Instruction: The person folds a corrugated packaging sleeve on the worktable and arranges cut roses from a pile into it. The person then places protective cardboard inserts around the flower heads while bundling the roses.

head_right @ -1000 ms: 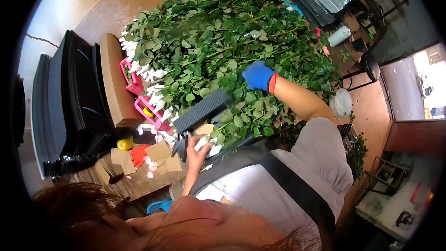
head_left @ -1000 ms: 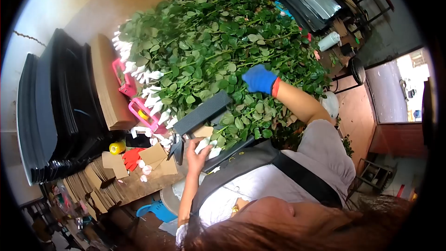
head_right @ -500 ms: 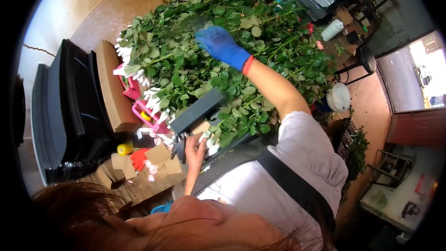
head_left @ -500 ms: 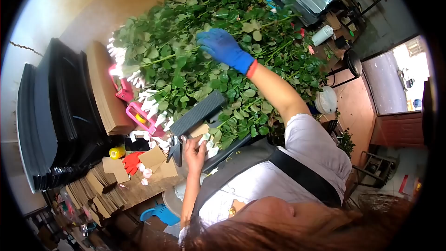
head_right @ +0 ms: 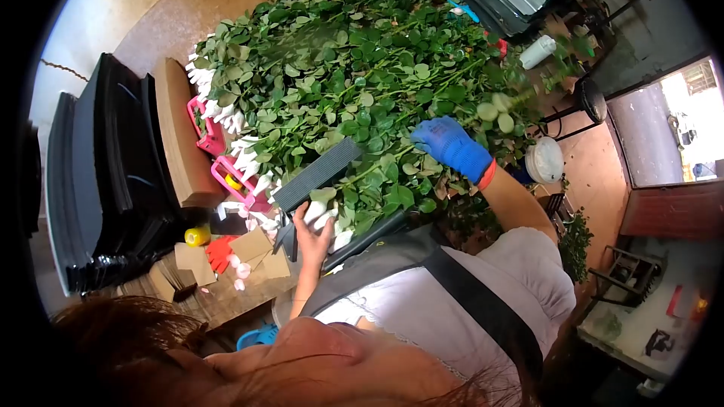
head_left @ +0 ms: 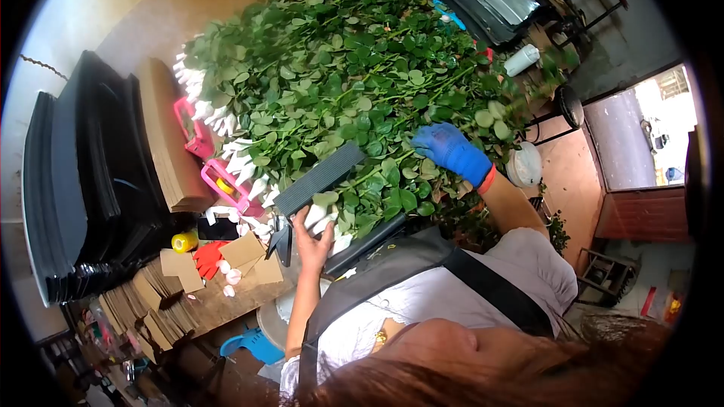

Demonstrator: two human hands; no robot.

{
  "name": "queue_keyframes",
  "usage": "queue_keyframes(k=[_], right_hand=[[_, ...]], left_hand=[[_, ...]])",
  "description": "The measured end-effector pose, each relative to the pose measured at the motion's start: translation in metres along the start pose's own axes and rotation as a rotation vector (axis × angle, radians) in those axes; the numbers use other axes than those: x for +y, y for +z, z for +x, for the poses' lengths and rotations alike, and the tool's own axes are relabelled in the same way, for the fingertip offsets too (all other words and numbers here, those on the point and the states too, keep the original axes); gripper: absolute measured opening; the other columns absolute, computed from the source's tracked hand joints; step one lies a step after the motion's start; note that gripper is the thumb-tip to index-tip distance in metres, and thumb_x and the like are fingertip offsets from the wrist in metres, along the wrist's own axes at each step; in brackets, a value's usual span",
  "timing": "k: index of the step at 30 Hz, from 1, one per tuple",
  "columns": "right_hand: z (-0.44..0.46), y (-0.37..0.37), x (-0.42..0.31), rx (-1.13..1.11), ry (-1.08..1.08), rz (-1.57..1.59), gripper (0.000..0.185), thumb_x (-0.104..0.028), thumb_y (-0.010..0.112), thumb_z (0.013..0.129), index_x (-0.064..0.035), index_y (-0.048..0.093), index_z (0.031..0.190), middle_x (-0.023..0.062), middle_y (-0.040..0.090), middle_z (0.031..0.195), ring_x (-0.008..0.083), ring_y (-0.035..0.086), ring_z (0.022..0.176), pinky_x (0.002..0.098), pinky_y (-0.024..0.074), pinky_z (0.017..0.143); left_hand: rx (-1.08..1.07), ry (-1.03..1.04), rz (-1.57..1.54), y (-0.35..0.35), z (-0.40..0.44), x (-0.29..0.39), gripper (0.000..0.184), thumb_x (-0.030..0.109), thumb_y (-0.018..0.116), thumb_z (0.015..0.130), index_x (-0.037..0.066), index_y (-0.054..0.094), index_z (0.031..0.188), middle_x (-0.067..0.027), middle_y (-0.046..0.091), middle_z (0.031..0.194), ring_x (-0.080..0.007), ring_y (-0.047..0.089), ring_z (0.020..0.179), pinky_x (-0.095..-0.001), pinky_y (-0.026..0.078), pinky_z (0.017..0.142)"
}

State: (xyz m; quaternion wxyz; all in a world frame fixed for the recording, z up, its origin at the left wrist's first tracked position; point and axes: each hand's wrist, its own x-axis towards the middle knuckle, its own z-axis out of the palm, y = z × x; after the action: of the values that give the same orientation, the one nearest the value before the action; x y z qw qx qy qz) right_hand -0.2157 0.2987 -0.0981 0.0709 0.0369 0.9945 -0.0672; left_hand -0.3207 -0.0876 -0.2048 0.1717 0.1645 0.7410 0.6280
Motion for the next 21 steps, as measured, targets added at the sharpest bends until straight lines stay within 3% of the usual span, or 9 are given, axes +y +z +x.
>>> queue_keyframes(k=[2, 3, 7, 10, 12, 14, 17, 19, 21], right_hand=[[-0.002, 0.010, -0.001, -0.018, 0.072, 0.031, 0.013, -0.014, 0.067, 0.086, -0.0179, 0.070, 0.098, 0.0058, 0.066, 0.093, 0.0282, 0.066, 0.086, 0.0433, 0.0522, 0.073], [0.004, 0.008, -0.010, -0.259, 0.178, -0.060, 0.018, -0.014, 0.067, 0.084, -0.0171, 0.069, 0.102, 0.0068, 0.067, 0.096, 0.0292, 0.068, 0.090, 0.0436, 0.0530, 0.076], [0.015, 0.034, -0.004, -0.514, 0.152, -0.161, 0.026, -0.020, 0.067, 0.084, -0.0152, 0.067, 0.109, 0.0070, 0.070, 0.099, 0.0296, 0.069, 0.094, 0.0445, 0.0541, 0.081], [0.056, -0.037, -0.009, -0.266, 0.228, -0.114, 0.024, -0.021, 0.064, 0.086, -0.0166, 0.069, 0.109, 0.0069, 0.069, 0.099, 0.0292, 0.067, 0.093, 0.0446, 0.0530, 0.083], [0.104, -0.043, 0.002, 0.257, 0.029, -0.056, 0.018, -0.020, 0.061, 0.088, -0.0160, 0.067, 0.105, 0.0068, 0.069, 0.100, 0.0296, 0.067, 0.093, 0.0453, 0.0529, 0.083], [0.170, -0.037, 0.012, 0.490, -0.122, 0.053, 0.021, -0.022, 0.064, 0.085, -0.0140, 0.067, 0.104, 0.0066, 0.066, 0.098, 0.0297, 0.064, 0.087, 0.0453, 0.0511, 0.076], [0.260, 0.002, 0.022, 0.319, -0.052, -0.328, 0.023, -0.023, 0.066, 0.084, -0.0171, 0.068, 0.107, 0.0062, 0.065, 0.110, 0.0278, 0.064, 0.097, 0.0427, 0.0484, 0.087], [0.298, 0.028, 0.022, 0.269, -0.016, -0.539, 0.026, -0.022, 0.067, 0.084, -0.0191, 0.068, 0.109, 0.0062, 0.063, 0.116, 0.0271, 0.063, 0.105, 0.0413, 0.0454, 0.095], [0.318, 0.030, 0.020, 0.096, 0.029, -0.479, 0.032, -0.022, 0.068, 0.082, -0.0199, 0.068, 0.113, 0.0066, 0.062, 0.121, 0.0275, 0.060, 0.112, 0.0406, 0.0420, 0.100]], left_hand=[[-0.006, 0.011, 0.027, -0.002, -0.003, 0.007, 0.063, 0.010, 0.079, 0.082, 0.003, 0.050, 0.138, -0.0143, 0.055, 0.133, -0.0249, 0.059, 0.115, -0.0350, 0.050, 0.097], [-0.049, 0.056, 0.128, -0.005, 0.000, 0.012, 0.061, 0.009, 0.079, 0.082, 0.004, 0.052, 0.136, -0.0145, 0.056, 0.131, -0.0244, 0.060, 0.112, -0.0345, 0.051, 0.095], [-0.086, 0.174, 0.308, -0.006, 0.007, 0.022, 0.052, 0.009, 0.079, 0.080, 0.003, 0.057, 0.126, -0.0158, 0.057, 0.121, -0.0286, 0.063, 0.105, -0.0362, 0.057, 0.086], [-0.069, 0.151, 0.365, -0.004, 0.008, 0.032, 0.052, 0.012, 0.080, 0.078, 0.001, 0.055, 0.122, -0.0173, 0.057, 0.119, -0.0313, 0.064, 0.102, -0.0374, 0.058, 0.083], [-0.065, 0.150, 0.384, -0.005, 0.008, 0.023, 0.052, 0.014, 0.080, 0.078, 0.001, 0.055, 0.122, -0.0169, 0.059, 0.117, -0.0305, 0.066, 0.097, -0.0369, 0.058, 0.081], [-0.068, 0.137, 0.393, -0.004, 0.009, 0.024, 0.054, 0.018, 0.079, 0.078, 0.004, 0.056, 0.124, -0.0155, 0.061, 0.117, -0.0289, 0.068, 0.092, -0.0359, 0.058, 0.078], [-0.095, 0.182, 0.428, -0.004, 0.012, 0.033, 0.054, 0.018, 0.078, 0.078, 0.010, 0.059, 0.128, -0.0152, 0.061, 0.115, -0.0298, 0.067, 0.089, -0.0382, 0.057, 0.077], [-0.105, 0.213, 0.453, -0.004, 0.012, 0.031, 0.050, 0.013, 0.077, 0.077, 0.009, 0.061, 0.124, -0.0154, 0.060, 0.113, -0.0300, 0.064, 0.091, -0.0371, 0.055, 0.078], [-0.098, 0.160, 0.410, -0.003, 0.010, 0.031, 0.049, 0.010, 0.078, 0.076, 0.007, 0.062, 0.122, -0.0143, 0.058, 0.109, -0.0290, 0.062, 0.092, -0.0358, 0.053, 0.079]])
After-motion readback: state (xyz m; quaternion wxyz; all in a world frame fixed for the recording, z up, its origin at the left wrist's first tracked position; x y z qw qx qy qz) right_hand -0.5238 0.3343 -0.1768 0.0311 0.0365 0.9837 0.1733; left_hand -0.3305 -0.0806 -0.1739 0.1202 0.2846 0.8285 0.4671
